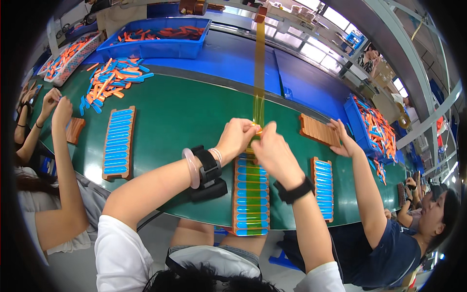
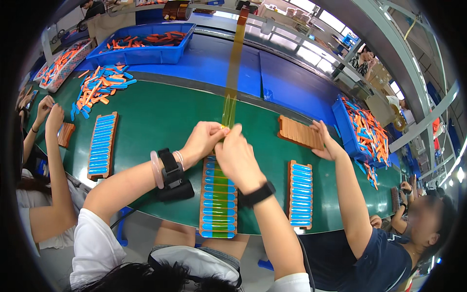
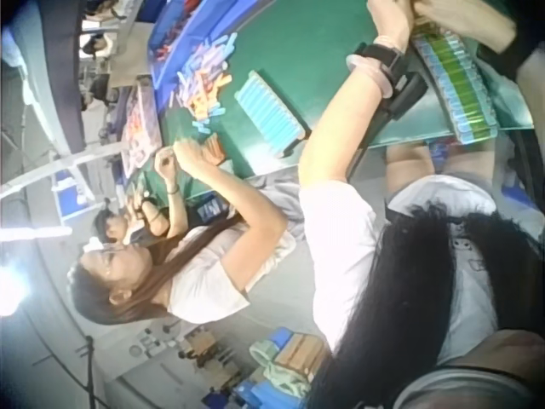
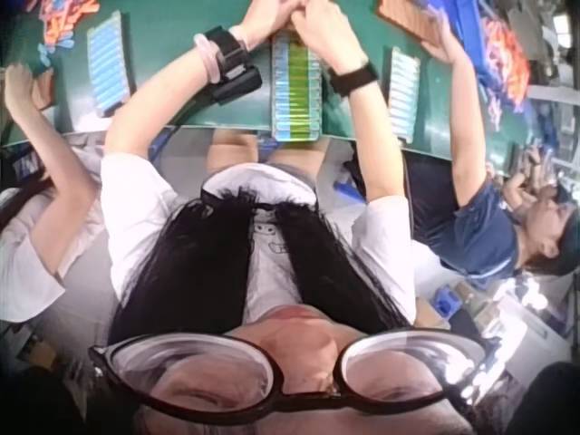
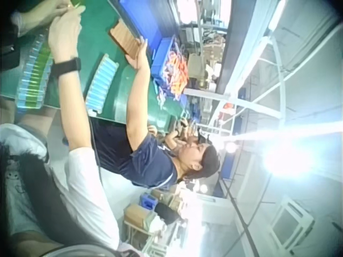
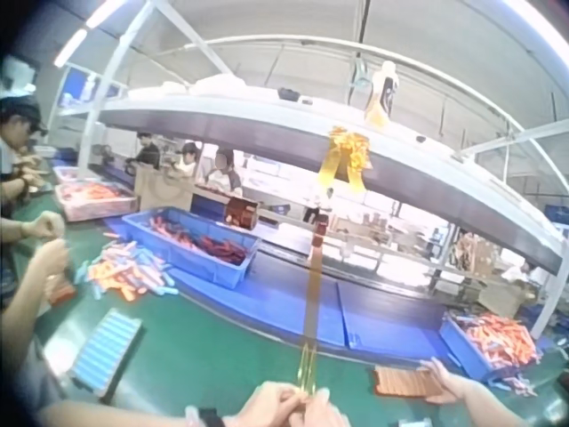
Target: Assembling colorful plastic or rubber strips into orange trays on a factory conveyor belt.
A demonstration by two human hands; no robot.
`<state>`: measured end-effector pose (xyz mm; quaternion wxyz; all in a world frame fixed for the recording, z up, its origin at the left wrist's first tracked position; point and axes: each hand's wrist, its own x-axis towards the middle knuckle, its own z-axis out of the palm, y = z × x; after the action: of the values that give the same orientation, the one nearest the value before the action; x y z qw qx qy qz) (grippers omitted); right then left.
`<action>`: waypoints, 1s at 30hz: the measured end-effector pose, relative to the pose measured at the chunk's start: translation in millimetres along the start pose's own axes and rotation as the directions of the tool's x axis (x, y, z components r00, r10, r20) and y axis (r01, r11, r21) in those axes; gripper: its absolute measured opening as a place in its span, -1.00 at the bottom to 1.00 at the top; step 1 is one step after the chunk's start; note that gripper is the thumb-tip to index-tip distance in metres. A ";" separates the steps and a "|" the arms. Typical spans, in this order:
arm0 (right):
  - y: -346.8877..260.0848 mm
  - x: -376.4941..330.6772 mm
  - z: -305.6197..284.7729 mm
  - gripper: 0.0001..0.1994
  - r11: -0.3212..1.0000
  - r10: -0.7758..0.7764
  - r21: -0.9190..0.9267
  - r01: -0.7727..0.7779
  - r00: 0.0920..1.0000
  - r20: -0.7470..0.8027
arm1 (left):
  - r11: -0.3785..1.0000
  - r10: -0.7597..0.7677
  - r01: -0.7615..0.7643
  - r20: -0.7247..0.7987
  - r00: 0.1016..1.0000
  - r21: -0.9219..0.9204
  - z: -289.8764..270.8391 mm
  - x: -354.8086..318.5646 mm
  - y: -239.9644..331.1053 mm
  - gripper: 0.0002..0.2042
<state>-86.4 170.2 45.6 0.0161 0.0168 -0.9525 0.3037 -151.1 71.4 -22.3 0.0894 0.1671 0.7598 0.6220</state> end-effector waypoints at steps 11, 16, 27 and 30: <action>28.7 -22.3 -27.2 -0.71 0.983 -0.002 0.181 0.034 0.984 -0.178 | 0.813 -0.239 0.277 0.140 0.961 -0.512 -20.1 -10.4 28.3 -0.59; 46.8 -49.1 -35.4 -0.65 0.999 -0.049 -0.001 0.049 0.998 0.035 | 0.792 0.339 -0.106 0.288 0.896 -0.602 -63.4 -0.5 94.7 -0.61; 31.5 -8.5 32.7 -0.19 0.775 -0.494 -0.383 0.503 0.860 0.129 | 0.793 0.570 -0.586 0.136 0.810 0.168 -107.0 4.8 102.0 -0.69; 19.2 23.7 21.5 -0.11 0.874 -0.298 -0.225 0.431 0.840 0.454 | 0.972 0.197 -0.218 0.195 0.961 0.093 -100.3 -7.8 88.9 -0.64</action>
<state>-111.3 172.9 17.9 -0.1209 0.2598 -0.9496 0.1271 -165.6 -8.1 84.9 0.0838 0.3074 0.7606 0.5657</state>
